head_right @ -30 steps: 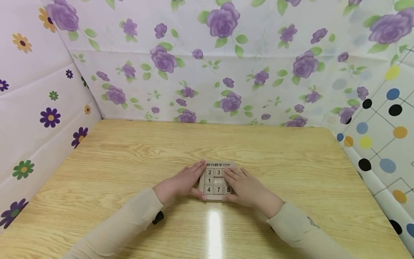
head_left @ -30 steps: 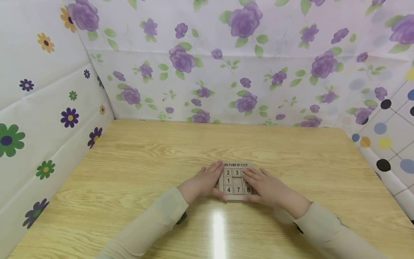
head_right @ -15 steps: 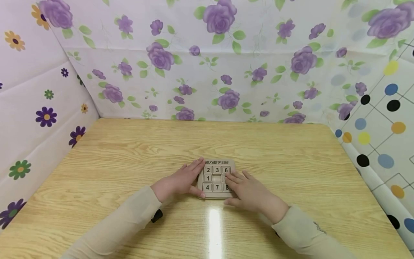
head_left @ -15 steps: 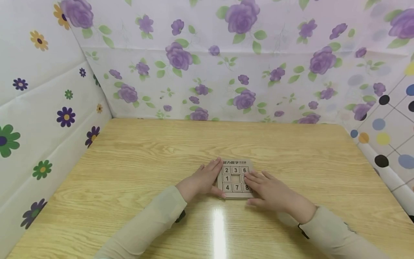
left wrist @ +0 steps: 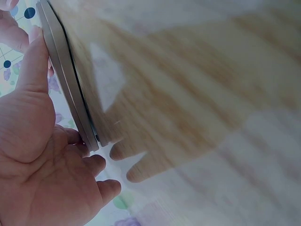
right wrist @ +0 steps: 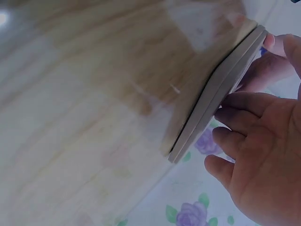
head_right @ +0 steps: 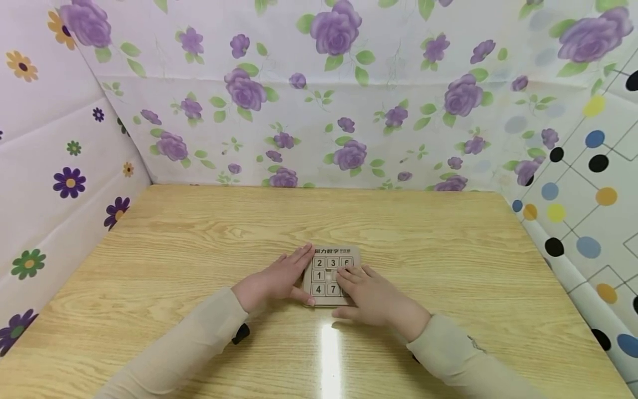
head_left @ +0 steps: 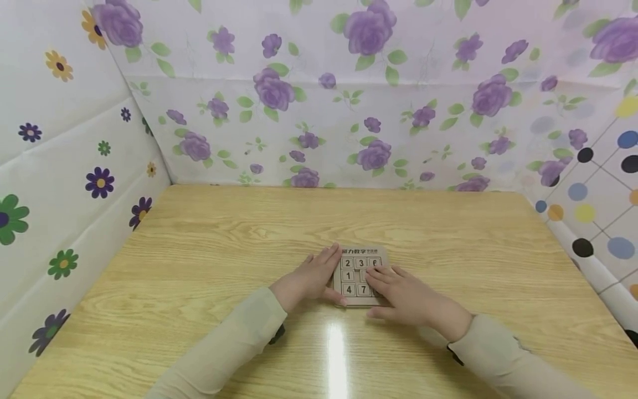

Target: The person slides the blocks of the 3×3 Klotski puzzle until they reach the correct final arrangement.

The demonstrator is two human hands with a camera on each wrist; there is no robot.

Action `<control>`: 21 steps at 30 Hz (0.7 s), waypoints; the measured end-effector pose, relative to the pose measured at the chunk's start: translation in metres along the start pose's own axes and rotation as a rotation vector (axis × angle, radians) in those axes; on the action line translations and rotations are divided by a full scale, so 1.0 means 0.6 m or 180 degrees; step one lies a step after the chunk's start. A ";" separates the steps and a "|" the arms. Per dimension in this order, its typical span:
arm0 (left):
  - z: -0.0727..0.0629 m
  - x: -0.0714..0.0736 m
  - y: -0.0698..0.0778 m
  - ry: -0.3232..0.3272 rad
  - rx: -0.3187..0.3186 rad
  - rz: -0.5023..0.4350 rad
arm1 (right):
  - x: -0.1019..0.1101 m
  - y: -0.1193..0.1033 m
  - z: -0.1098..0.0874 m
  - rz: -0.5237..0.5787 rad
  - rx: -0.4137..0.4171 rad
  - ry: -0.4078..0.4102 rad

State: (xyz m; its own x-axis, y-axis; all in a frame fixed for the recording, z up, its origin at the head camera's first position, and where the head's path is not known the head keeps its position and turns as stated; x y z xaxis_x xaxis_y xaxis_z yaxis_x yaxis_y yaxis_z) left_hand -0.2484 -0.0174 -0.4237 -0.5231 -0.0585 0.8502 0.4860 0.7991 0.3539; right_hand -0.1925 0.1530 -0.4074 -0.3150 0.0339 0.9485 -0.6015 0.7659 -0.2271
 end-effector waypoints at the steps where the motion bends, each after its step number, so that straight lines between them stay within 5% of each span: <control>1: -0.001 0.000 0.000 0.0004 -0.0002 -0.0005 | -0.001 -0.002 0.002 0.0011 0.0002 -0.0013; 9: -0.002 0.000 0.001 0.0001 -0.0011 -0.0013 | -0.006 -0.004 0.013 0.0112 0.0017 -0.0048; 21: 0.003 -0.002 -0.002 0.0042 -0.0027 0.0025 | -0.001 0.045 0.024 0.0012 -0.0255 -0.0020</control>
State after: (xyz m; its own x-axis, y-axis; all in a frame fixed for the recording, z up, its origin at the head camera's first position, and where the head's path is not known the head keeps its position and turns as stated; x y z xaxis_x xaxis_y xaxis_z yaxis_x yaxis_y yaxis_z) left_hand -0.2499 -0.0174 -0.4257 -0.5100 -0.0603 0.8581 0.4960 0.7944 0.3506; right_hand -0.2189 0.1645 -0.4173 -0.3218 0.0330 0.9462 -0.5397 0.8147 -0.2119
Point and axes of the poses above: each hand's wrist, its own z-axis towards the middle knuckle, its own x-axis out of the back of the hand, y = z × x, the point moved 5 cm from there along z, towards the middle knuckle, and after that the axes turned 8 degrees about -y, right-handed, at the moved point
